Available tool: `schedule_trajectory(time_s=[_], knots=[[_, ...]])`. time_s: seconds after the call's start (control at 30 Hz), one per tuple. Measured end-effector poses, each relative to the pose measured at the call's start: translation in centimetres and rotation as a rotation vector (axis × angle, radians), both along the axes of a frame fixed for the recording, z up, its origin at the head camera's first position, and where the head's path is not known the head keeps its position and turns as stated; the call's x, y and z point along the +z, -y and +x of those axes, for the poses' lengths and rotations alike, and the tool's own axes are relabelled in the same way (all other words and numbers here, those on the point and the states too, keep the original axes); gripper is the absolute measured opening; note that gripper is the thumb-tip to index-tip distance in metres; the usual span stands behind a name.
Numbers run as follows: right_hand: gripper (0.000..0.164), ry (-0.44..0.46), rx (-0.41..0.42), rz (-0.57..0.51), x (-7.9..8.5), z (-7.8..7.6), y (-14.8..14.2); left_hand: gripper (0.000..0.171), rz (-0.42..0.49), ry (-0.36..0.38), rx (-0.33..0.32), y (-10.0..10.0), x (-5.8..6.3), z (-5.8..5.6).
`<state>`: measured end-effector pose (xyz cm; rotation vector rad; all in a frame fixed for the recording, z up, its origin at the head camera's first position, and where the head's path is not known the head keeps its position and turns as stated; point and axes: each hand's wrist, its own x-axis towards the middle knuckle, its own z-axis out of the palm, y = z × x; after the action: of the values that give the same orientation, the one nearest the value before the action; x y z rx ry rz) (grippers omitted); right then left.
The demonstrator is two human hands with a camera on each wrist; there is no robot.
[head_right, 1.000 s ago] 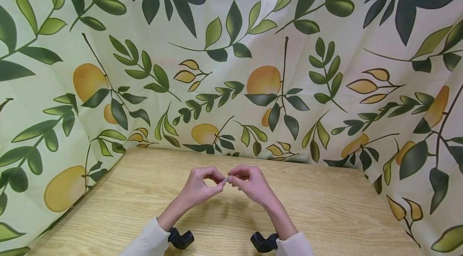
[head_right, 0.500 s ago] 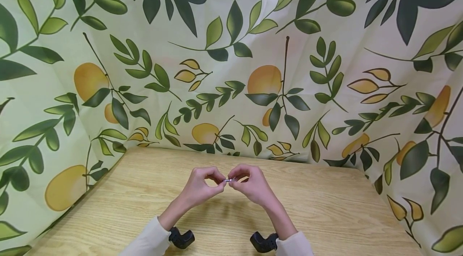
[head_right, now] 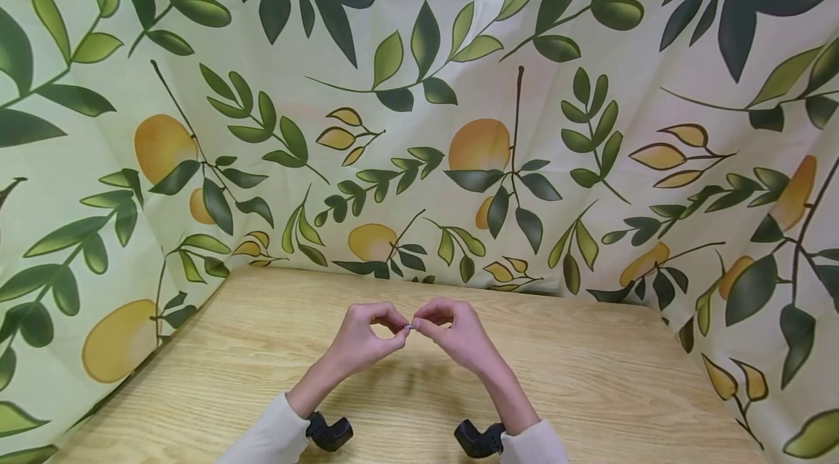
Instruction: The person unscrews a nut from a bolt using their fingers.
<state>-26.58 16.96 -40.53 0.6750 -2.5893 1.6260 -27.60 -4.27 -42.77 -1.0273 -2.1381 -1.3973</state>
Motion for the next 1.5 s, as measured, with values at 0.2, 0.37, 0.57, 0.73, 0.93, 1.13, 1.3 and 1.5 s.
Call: schedule_trajectory(time_s=[0.2, 0.37, 0.57, 0.73, 0.93, 1.13, 1.3, 1.5], knots=[[0.023, 0.049, 0.064, -0.022, 0.09, -0.07, 0.02, 0.012, -0.007, 0.001, 0.005, 0.00, 0.10, 0.03], [0.016, 0.001, 0.007, 0.011, 0.06, 0.01, 0.16, 0.012, -0.010, 0.000, 0.004, 0.01, 0.09, -0.01], [0.012, -0.023, -0.007, 0.007, -0.01, 0.15, 0.33, 0.012, -0.013, 0.014, -0.006, -0.02, 0.09, -0.03], [0.011, -0.053, 0.014, -0.006, -0.12, 0.10, 0.39, 0.012, -0.018, 0.013, 0.001, -0.02, 0.08, -0.02], [0.033, -0.037, 0.048, -0.008, -0.05, 0.06, 0.05, 0.012, -0.020, 0.021, 0.004, 0.00, 0.18, 0.05], [0.033, 0.041, 0.061, 0.014, 0.00, -0.07, -0.23, 0.012, -0.017, 0.008, 0.001, 0.03, 0.15, 0.07], [0.019, -0.007, 0.043, 0.033, -0.19, -0.18, -0.11, 0.012, -0.017, 0.010, -0.004, 0.05, 0.04, 0.06], [0.013, -0.051, 0.005, 0.044, -0.21, -0.07, 0.15, 0.012, -0.021, 0.022, -0.006, 0.01, -0.03, 0.05]])
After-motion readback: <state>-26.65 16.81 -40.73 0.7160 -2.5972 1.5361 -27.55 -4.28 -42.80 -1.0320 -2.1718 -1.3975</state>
